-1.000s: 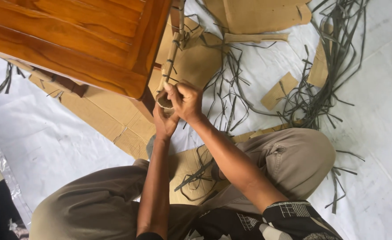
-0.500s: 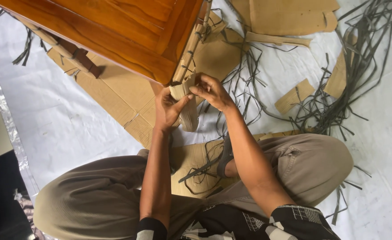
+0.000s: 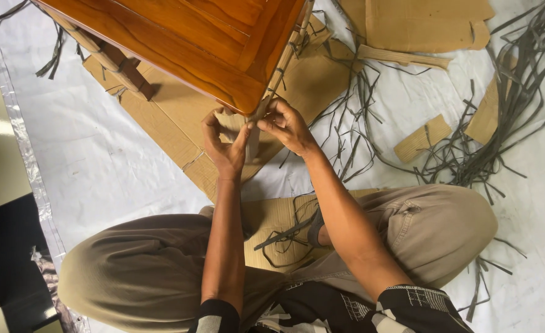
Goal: Wrapping the legs of a wooden table with protective cardboard and securing them with ties.
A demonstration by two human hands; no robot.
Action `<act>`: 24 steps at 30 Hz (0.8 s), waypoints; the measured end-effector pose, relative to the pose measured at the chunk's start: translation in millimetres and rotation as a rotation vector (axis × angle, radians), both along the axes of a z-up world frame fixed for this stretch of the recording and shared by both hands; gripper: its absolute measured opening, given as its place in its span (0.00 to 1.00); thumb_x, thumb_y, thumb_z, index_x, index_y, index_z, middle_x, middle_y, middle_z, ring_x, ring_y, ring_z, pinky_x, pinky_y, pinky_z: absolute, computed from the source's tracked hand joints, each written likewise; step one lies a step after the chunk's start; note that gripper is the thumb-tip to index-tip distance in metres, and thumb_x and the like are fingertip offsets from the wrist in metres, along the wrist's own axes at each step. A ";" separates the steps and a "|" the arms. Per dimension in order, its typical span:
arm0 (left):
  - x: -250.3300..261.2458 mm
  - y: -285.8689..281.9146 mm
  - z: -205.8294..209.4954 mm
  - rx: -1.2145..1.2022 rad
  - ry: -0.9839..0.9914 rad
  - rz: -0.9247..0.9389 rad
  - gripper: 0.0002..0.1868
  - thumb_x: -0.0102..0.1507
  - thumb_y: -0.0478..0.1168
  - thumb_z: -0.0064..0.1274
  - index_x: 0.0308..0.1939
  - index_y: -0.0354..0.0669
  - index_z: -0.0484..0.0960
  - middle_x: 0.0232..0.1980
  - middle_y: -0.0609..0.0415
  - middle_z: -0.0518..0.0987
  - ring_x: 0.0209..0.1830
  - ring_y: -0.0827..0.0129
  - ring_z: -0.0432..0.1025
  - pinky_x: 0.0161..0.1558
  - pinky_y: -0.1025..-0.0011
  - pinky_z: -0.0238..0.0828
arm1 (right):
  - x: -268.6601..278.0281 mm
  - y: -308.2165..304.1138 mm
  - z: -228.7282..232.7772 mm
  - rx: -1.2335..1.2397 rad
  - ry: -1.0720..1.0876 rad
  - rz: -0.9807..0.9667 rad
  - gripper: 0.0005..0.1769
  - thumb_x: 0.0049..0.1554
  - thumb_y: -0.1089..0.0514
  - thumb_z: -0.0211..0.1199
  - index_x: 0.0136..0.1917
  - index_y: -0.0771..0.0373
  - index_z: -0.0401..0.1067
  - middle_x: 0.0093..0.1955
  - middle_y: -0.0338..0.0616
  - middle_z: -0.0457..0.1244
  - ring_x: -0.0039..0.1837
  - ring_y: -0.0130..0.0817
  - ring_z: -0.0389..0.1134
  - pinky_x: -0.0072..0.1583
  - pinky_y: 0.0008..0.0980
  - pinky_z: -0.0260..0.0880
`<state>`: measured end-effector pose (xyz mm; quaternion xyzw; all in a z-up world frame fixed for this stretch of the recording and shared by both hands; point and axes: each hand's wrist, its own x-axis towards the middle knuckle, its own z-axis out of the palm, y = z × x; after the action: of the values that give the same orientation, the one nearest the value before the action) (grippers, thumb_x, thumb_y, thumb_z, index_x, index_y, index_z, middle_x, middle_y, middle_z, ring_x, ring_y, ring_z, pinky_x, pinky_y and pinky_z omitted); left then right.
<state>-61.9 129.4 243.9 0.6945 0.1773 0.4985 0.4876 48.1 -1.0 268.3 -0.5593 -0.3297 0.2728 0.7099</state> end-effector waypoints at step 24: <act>8.1 -10.0 -21.0 -0.041 0.210 -0.171 0.33 0.68 0.44 0.60 0.72 0.40 0.64 0.63 0.35 0.72 0.67 0.41 0.68 0.68 0.48 0.60 | -28.5 16.6 -64.3 -0.207 0.133 -0.291 0.14 0.65 0.52 0.65 0.61 0.57 0.73 0.58 0.47 0.66 0.53 0.33 0.74 0.57 0.43 0.79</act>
<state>-53.8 119.5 222.9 0.7452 0.1777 0.3762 0.5211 19.7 15.6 204.0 -0.6520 -0.1678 0.2362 0.7007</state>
